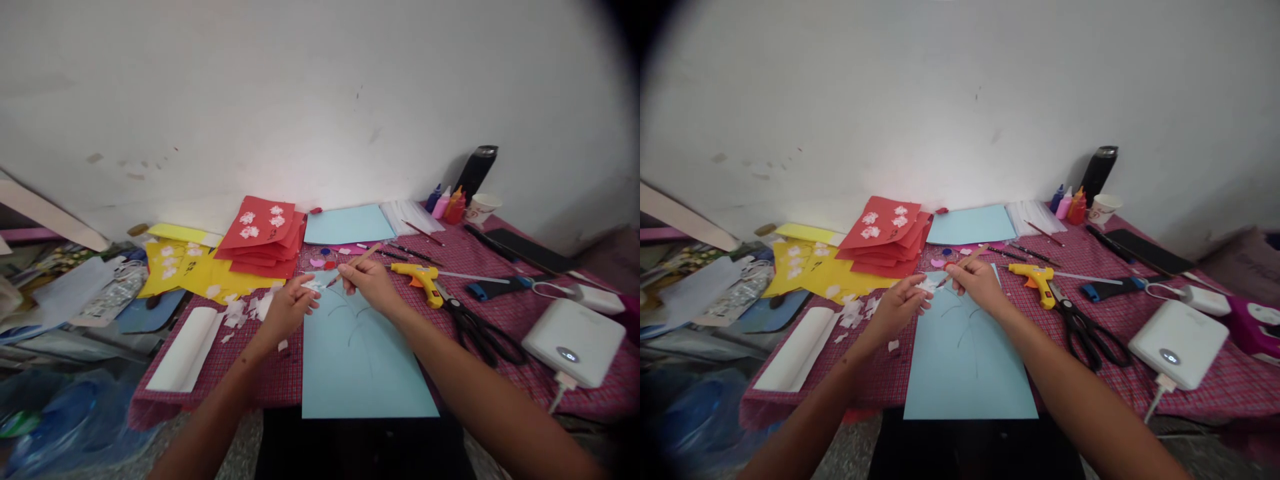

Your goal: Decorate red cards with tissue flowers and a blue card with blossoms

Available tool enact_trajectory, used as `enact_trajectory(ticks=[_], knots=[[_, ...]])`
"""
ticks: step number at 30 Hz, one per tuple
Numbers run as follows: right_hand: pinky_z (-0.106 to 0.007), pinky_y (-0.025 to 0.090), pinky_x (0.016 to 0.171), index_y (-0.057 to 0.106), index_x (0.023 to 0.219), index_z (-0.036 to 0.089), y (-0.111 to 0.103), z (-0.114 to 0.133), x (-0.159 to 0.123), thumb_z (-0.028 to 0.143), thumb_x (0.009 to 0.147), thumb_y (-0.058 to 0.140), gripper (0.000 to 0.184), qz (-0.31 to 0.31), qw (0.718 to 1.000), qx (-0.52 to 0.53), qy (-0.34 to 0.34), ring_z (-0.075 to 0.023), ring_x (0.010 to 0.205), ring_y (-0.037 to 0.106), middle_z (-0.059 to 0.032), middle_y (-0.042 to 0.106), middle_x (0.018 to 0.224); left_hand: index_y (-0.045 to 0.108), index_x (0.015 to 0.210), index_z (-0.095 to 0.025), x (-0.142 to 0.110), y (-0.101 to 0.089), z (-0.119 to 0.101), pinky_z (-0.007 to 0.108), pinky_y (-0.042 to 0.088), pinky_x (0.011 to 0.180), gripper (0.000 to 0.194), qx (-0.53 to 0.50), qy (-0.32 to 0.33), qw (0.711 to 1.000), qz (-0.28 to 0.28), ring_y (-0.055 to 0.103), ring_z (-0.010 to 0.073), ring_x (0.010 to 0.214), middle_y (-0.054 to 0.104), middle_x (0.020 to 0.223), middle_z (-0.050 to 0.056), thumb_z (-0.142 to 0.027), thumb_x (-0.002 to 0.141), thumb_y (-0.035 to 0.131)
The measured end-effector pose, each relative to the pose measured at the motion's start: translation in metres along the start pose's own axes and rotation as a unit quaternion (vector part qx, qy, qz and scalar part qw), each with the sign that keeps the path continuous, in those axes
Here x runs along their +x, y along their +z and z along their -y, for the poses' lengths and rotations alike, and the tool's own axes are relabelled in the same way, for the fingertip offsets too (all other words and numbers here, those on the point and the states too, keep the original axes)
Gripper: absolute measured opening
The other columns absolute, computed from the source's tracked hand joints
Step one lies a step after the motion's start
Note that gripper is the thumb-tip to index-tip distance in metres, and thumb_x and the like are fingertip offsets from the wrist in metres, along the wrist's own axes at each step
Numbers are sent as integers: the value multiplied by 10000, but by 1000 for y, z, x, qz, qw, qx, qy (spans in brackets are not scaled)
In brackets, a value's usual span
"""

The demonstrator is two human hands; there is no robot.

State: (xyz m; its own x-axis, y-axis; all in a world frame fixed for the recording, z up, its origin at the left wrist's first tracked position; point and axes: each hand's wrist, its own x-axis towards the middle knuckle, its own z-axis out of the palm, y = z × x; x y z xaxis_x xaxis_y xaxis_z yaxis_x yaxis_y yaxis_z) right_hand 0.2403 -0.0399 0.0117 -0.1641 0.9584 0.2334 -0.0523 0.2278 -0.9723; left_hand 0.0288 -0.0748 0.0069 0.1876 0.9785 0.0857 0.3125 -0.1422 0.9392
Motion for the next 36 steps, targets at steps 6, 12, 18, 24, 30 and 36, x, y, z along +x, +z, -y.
enact_trajectory(ticks=[6, 12, 18, 24, 30, 36], knots=[[-244, 415, 455, 605, 653, 177, -2, -2, 4, 524, 795, 693, 385, -20, 1000, 0, 19, -110, 461, 521, 4, 596, 568, 642, 1201, -184, 32, -28, 2, 315, 504, 804, 346, 235, 83, 967, -61, 685, 202, 891, 748, 974, 69, -276, 882, 544], [-241, 422, 460, 618, 664, 170, -5, -6, 5, 506, 813, 684, 374, -13, 1000, -8, 20, -106, 463, 524, 5, 593, 578, 731, 1027, -185, 43, -30, 8, 325, 487, 832, 289, 327, 116, 937, -27, 680, 224, 915, 752, 1001, 78, -290, 916, 485], [-243, 418, 456, 627, 685, 166, -5, -8, 5, 519, 795, 698, 377, -11, 1000, 0, 27, -105, 462, 521, 6, 596, 585, 720, 1031, -203, 15, -50, 4, 307, 483, 829, 273, 325, 101, 938, -58, 674, 204, 908, 749, 1004, 49, -303, 918, 492], [-238, 412, 452, 635, 668, 168, -5, -12, 5, 527, 816, 676, 391, -2, 1000, -15, 15, -107, 473, 519, -2, 592, 567, 718, 972, -214, -42, -77, 7, 296, 467, 783, 205, 374, 87, 923, -17, 651, 188, 863, 729, 946, 37, -253, 882, 537], [-247, 421, 456, 632, 662, 176, -4, -13, 5, 547, 797, 686, 398, -6, 999, -27, 27, -114, 479, 523, -5, 596, 566, 696, 912, -210, -84, -75, 4, 301, 442, 744, 207, 380, 57, 923, 16, 611, 181, 814, 685, 867, 35, -306, 912, 513], [-255, 425, 466, 632, 671, 172, -4, -18, 5, 537, 794, 694, 391, -10, 999, -35, 35, -115, 485, 526, -8, 601, 594, 662, 803, -195, -95, -52, 7, 334, 428, 754, 251, 445, 60, 894, 12, 574, 205, 816, 625, 822, 61, -377, 909, 526]])
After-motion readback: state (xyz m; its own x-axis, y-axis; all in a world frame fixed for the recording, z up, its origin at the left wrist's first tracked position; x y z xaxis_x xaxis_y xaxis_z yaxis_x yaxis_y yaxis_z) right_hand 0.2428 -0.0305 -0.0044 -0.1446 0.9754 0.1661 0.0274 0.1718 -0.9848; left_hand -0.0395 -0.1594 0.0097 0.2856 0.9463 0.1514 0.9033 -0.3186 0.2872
